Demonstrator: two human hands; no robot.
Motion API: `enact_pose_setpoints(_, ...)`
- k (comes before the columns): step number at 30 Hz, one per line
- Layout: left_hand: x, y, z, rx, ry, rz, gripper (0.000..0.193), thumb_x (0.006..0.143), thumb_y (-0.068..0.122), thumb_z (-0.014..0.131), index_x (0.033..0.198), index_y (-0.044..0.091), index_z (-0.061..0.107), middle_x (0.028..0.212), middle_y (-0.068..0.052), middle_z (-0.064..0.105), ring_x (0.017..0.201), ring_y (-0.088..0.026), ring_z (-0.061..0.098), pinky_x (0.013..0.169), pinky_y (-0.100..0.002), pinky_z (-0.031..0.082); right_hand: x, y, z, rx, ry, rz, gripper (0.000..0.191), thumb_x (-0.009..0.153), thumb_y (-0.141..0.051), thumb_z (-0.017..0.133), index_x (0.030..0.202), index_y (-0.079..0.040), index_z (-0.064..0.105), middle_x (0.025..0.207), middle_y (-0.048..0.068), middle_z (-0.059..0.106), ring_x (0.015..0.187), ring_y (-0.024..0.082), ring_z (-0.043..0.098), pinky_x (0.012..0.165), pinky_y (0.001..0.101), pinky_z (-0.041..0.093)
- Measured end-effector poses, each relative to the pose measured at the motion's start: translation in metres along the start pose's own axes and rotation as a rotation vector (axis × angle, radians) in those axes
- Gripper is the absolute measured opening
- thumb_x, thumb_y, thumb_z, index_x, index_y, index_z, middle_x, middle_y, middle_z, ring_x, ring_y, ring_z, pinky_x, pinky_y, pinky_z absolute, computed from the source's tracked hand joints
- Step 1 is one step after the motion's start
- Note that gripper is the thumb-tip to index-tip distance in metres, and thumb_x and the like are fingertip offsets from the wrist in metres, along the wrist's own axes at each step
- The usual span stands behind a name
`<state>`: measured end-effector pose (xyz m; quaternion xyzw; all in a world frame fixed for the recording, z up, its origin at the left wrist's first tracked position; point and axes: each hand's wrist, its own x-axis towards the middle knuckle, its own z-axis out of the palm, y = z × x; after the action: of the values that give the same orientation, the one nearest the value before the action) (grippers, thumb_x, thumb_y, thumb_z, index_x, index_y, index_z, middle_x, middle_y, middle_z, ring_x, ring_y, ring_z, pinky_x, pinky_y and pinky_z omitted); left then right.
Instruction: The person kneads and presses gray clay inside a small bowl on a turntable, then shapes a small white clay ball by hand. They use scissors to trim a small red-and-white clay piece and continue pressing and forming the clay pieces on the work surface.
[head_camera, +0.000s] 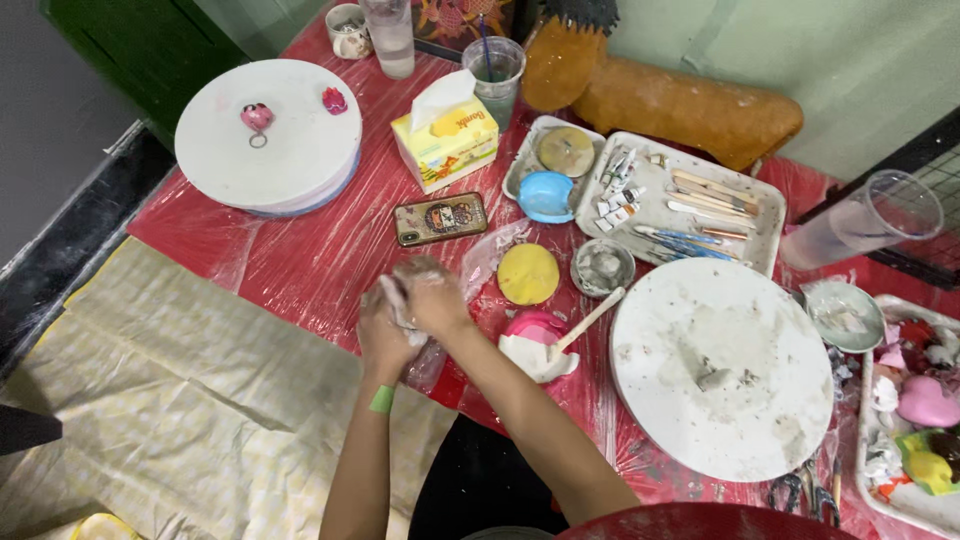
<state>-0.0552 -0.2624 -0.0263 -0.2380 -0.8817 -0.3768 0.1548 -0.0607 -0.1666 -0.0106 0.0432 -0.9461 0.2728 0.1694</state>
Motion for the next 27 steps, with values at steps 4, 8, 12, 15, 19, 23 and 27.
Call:
enact_pose_setpoints(4, 0.000, 0.002, -0.002, 0.003, -0.091, -0.126, 0.054, 0.070, 0.038, 0.083, 0.109, 0.004, 0.067, 0.106, -0.019, 0.070, 0.100, -0.042, 0.065, 0.087, -0.052, 0.052, 0.008, 0.006, -0.004, -0.026, -0.239, 0.182, 0.051, 0.106, -0.050, 0.048, 0.087, -0.011, 0.077, 0.091, 0.020, 0.073, 0.091, 0.040, 0.069, 0.090, 0.0522, 0.055)
enact_pose_setpoints(8, 0.002, 0.000, -0.002, -0.010, -0.138, -0.129, 0.054, 0.073, 0.040, 0.084, 0.111, 0.007, 0.064, 0.109, -0.017, 0.069, 0.103, -0.040, 0.065, 0.090, -0.052, 0.052, 0.007, 0.008, -0.010, 0.001, -0.258, 0.164, 0.052, 0.105, -0.057, 0.045, 0.100, -0.015, 0.076, 0.103, 0.018, 0.074, 0.103, 0.038, 0.069, 0.095, 0.0524, 0.053)
enact_pose_setpoints(12, -0.010, 0.001, -0.016, 0.033, -0.187, -0.081, 0.074, 0.061, 0.046, 0.089, 0.116, 0.007, 0.058, 0.126, -0.017, 0.061, 0.125, -0.041, 0.053, 0.103, -0.059, 0.036, -0.004, 0.007, -0.021, -0.058, -0.215, -0.015, 0.070, 0.095, -0.061, 0.056, 0.149, -0.017, 0.050, 0.146, 0.032, 0.047, 0.132, 0.052, 0.040, 0.106, 0.0624, 0.028)
enact_pose_setpoints(15, -0.015, 0.003, -0.025, 0.122, -0.099, 0.021, 0.105, 0.058, 0.055, 0.086, 0.138, 0.000, 0.047, 0.145, -0.024, 0.047, 0.136, -0.046, 0.038, 0.105, -0.066, 0.019, -0.010, 0.016, -0.034, 0.143, -0.158, -0.045, 0.085, 0.102, -0.056, 0.056, 0.165, -0.015, 0.016, 0.169, 0.035, 0.011, 0.151, 0.054, 0.008, 0.117, 0.0688, 0.004)
enact_pose_setpoints(19, -0.023, -0.002, -0.036, -0.284, 0.050, -0.069, 0.072, 0.096, 0.049, 0.057, 0.149, 0.000, 0.044, 0.153, -0.018, 0.050, 0.144, -0.035, 0.046, 0.121, -0.052, 0.029, -0.027, 0.019, -0.046, 0.195, 0.028, 0.070, 0.083, 0.102, -0.060, 0.051, 0.164, -0.011, 0.025, 0.166, 0.027, 0.035, 0.157, 0.045, 0.029, 0.128, 0.0611, 0.019)
enact_pose_setpoints(23, -0.019, -0.007, -0.024, -0.624, 0.325, -0.232, 0.060, 0.112, 0.046, 0.031, 0.149, 0.000, 0.044, 0.151, -0.016, 0.053, 0.140, -0.029, 0.051, 0.122, -0.045, 0.036, -0.033, -0.022, -0.019, -0.122, -0.108, 0.134, 0.115, 0.081, -0.070, 0.067, 0.160, -0.001, 0.022, 0.157, 0.036, 0.031, 0.146, 0.055, 0.026, 0.121, 0.0644, 0.014)
enact_pose_setpoints(27, -0.011, -0.005, -0.021, -0.653, 0.444, -0.322, 0.059, 0.112, 0.048, 0.039, 0.145, 0.001, 0.048, 0.144, -0.017, 0.056, 0.137, -0.029, 0.053, 0.122, -0.047, 0.038, -0.018, -0.029, -0.013, -0.205, -0.293, 0.216, 0.122, 0.071, -0.079, 0.072, 0.158, -0.007, 0.027, 0.160, 0.033, 0.034, 0.146, 0.054, 0.032, 0.122, 0.0616, 0.018)
